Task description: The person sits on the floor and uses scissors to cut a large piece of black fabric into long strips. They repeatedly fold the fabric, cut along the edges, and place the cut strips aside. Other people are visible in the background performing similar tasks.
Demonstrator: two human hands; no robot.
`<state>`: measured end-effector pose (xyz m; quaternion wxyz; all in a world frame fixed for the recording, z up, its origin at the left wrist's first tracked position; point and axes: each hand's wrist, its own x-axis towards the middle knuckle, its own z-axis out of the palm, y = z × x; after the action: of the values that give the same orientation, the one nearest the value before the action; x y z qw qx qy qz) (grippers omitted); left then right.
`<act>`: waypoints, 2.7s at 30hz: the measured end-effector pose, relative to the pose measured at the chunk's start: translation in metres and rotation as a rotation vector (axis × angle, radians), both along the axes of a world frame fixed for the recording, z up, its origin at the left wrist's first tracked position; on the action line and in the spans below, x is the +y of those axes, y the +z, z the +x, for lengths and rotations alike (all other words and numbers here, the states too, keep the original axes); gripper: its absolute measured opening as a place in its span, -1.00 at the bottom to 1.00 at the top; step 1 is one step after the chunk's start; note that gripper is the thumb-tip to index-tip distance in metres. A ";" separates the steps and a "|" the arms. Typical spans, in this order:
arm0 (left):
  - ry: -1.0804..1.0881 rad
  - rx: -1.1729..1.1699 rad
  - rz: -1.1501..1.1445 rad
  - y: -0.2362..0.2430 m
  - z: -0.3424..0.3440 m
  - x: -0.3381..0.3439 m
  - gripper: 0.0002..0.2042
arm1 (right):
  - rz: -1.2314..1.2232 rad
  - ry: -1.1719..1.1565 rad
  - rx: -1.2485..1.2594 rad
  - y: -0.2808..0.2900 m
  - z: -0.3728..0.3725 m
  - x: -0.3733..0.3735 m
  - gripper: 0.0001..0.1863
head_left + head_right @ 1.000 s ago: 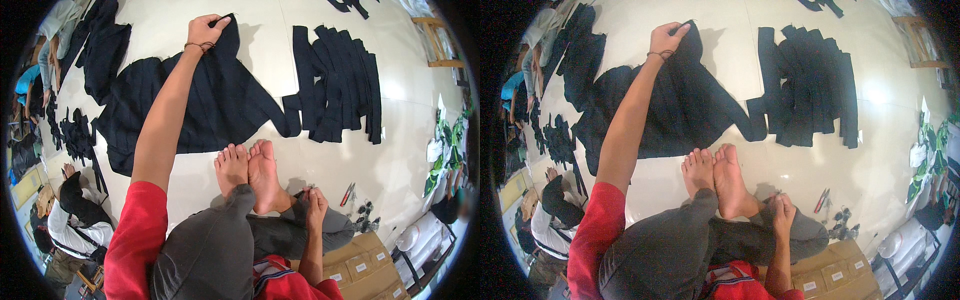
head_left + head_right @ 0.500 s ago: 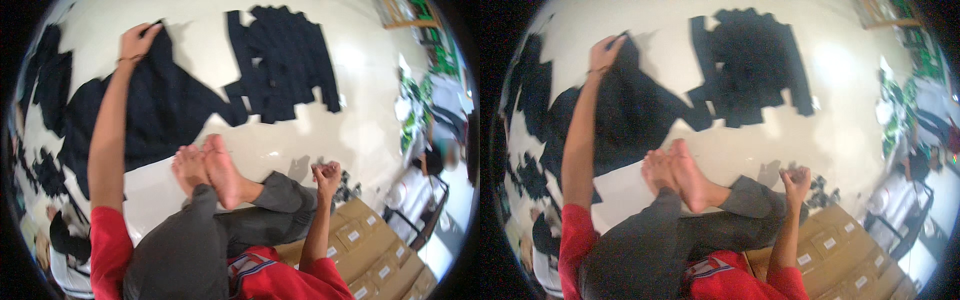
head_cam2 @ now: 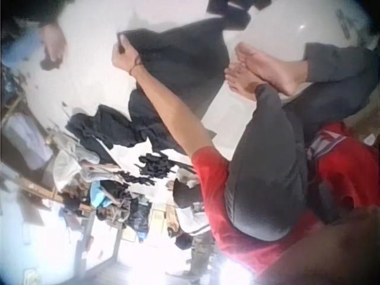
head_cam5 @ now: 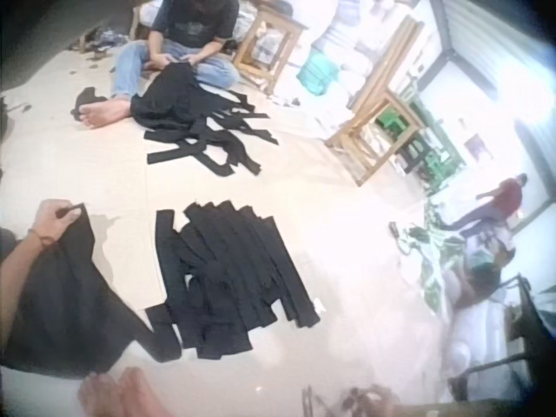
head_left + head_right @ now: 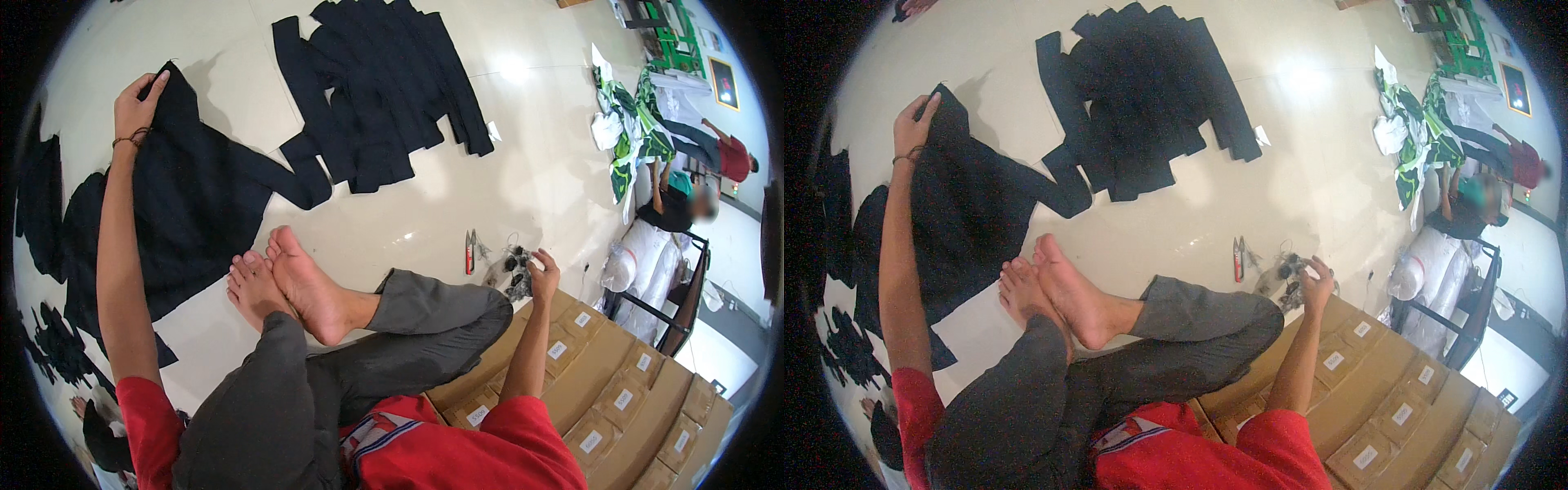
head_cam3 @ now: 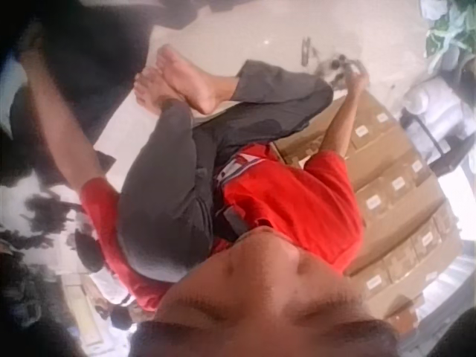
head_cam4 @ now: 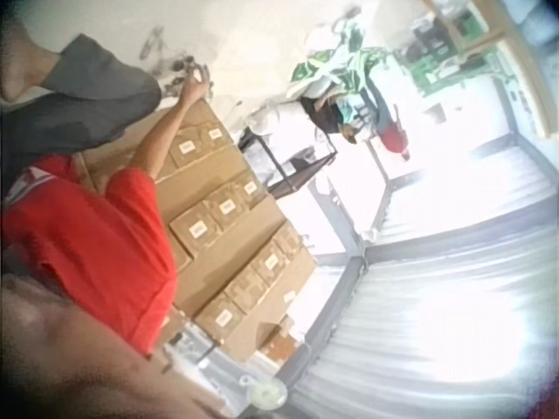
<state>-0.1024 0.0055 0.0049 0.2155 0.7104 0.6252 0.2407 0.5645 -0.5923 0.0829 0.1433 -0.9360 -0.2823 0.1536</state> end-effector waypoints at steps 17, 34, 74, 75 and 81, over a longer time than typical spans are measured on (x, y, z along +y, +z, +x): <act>0.009 -0.075 -0.032 -0.006 0.004 0.001 -0.53 | 0.079 0.125 -0.398 0.027 0.048 -0.010 -0.73; -0.034 -0.107 0.144 0.012 0.012 -0.007 -0.61 | 0.263 0.463 0.325 0.018 -0.203 0.263 -0.77; -0.178 0.122 0.092 -0.047 0.060 0.005 -0.68 | 0.181 0.471 0.530 -0.067 -0.375 0.335 -0.75; -0.185 0.123 0.063 -0.046 0.060 0.004 -0.68 | 0.180 0.477 0.514 -0.067 -0.377 0.337 -0.75; -0.151 0.146 0.059 -0.049 0.062 0.002 -0.68 | 0.045 0.497 0.508 -0.059 -0.372 0.344 -0.73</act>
<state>-0.0400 0.0074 -0.0445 0.1661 0.7773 0.5765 0.1896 0.1924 -0.2486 0.0241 0.1880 -0.7671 -0.4602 0.4055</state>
